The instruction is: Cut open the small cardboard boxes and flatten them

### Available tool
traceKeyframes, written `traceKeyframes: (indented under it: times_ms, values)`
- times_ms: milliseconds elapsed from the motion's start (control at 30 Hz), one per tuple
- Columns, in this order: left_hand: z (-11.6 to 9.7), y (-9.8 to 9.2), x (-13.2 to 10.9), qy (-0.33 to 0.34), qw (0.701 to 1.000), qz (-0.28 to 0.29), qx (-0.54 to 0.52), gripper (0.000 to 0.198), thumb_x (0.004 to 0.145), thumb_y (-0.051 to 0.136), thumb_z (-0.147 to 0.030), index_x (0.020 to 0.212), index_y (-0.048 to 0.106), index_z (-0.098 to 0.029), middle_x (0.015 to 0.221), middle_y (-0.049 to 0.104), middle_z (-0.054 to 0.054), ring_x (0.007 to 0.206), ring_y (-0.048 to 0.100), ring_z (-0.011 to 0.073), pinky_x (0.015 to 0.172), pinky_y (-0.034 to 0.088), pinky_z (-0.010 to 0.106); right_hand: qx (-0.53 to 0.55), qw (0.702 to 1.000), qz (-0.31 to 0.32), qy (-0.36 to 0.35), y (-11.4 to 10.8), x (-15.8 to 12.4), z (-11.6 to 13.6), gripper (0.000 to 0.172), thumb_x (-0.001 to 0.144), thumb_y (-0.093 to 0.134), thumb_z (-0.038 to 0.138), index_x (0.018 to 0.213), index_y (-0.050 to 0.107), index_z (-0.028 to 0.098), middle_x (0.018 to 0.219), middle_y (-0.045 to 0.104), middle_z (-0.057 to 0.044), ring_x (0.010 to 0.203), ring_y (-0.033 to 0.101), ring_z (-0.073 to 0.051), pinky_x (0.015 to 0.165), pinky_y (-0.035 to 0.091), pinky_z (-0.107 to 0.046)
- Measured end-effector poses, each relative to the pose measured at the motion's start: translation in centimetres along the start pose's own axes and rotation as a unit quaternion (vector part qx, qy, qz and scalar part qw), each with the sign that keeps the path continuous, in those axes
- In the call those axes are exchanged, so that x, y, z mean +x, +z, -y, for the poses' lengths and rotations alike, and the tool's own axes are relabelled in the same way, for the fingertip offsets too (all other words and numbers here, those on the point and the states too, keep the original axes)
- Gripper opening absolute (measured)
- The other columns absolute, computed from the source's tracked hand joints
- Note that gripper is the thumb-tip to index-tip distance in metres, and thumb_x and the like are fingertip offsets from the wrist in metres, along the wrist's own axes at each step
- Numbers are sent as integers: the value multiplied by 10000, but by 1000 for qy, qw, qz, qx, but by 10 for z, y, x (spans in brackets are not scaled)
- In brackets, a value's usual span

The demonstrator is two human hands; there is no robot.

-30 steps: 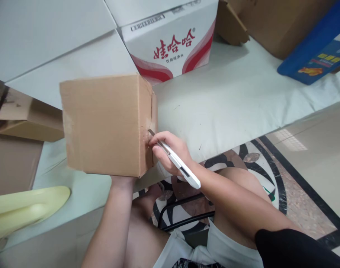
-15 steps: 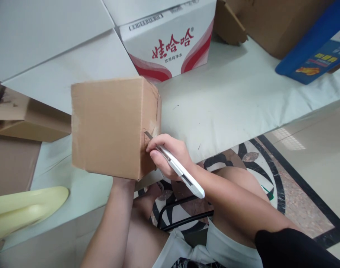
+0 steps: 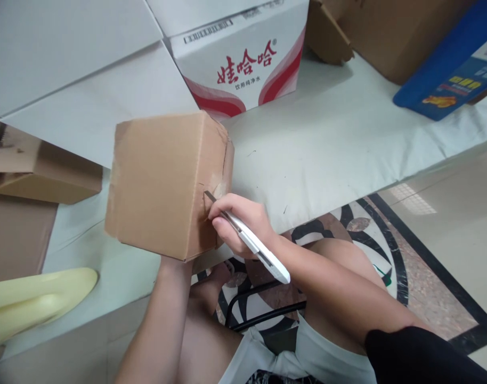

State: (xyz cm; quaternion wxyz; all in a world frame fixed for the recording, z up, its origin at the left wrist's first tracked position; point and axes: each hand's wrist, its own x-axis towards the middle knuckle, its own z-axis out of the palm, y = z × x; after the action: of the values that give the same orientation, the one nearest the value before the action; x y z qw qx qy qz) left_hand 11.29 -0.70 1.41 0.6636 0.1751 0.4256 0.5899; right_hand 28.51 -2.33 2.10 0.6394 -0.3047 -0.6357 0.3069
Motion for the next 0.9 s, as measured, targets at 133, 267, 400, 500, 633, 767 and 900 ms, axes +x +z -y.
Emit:
traceKeyframes:
  times_ms: [133, 267, 400, 500, 633, 767, 900]
  values:
    - [5, -10, 3, 17, 1000, 9, 7, 557, 1062, 244, -409, 1029, 756, -191, 1058, 745, 117, 928, 650, 257, 833, 585, 396, -6, 1000, 2, -13, 0, 2, 1, 88, 923, 557, 173, 950, 579, 253, 786, 662, 6, 656, 641, -132, 606, 550, -280]
    - [5, -8, 3, 17, 999, 47, 7, 682, 1054, 158, -469, 995, 763, -161, 978, 727, 138, 861, 649, 258, 818, 583, 401, -11, 1000, 1, -5, 1, 2, 1, 103, 914, 554, 157, 944, 561, 255, 769, 646, 15, 641, 631, -128, 596, 544, -276]
    - [5, -4, 2, 42, 999, -14, -18, 606, 1030, 273, -529, 1093, 754, -165, 1127, 743, 141, 961, 674, 287, 863, 578, 438, -5, 1000, -4, 1, 2, 0, -1, 107, 914, 554, 159, 946, 545, 261, 774, 639, 18, 644, 625, -128, 604, 540, -281]
    - [4, -1, 2, 43, 997, -63, -28, 626, 1005, 298, -582, 1197, 727, -168, 1275, 721, 137, 1095, 670, 303, 913, 570, 440, -1, 1000, -6, 10, 3, -1, -4, 125, 913, 563, 147, 950, 538, 264, 789, 636, 22, 661, 624, -126, 619, 534, -279]
    - [2, 3, 1, 43, 996, -76, -34, 608, 1003, 324, -574, 1276, 704, -185, 1372, 692, 116, 1228, 639, 324, 1009, 543, 481, -4, 1000, -7, 16, 3, -3, -7, 133, 905, 565, 147, 953, 534, 267, 788, 629, 24, 664, 620, -128, 623, 526, -283]
    - [0, 5, 0, 53, 995, -77, -41, 521, 990, 412, -556, 1223, 727, -212, 1311, 730, 90, 1262, 630, 313, 1039, 534, 478, -17, 999, 1, 33, 3, -4, -7, 114, 901, 560, 163, 947, 531, 263, 783, 639, 23, 651, 617, -127, 628, 530, -288]
    - [-1, 5, -1, 50, 991, -103, -66, 539, 1036, 309, -508, 1207, 733, -221, 1227, 766, 68, 1196, 661, 291, 988, 559, 461, -26, 999, 3, 38, 1, -3, -4, 111, 894, 566, 166, 940, 527, 259, 774, 639, 24, 630, 607, -121, 601, 518, -274]
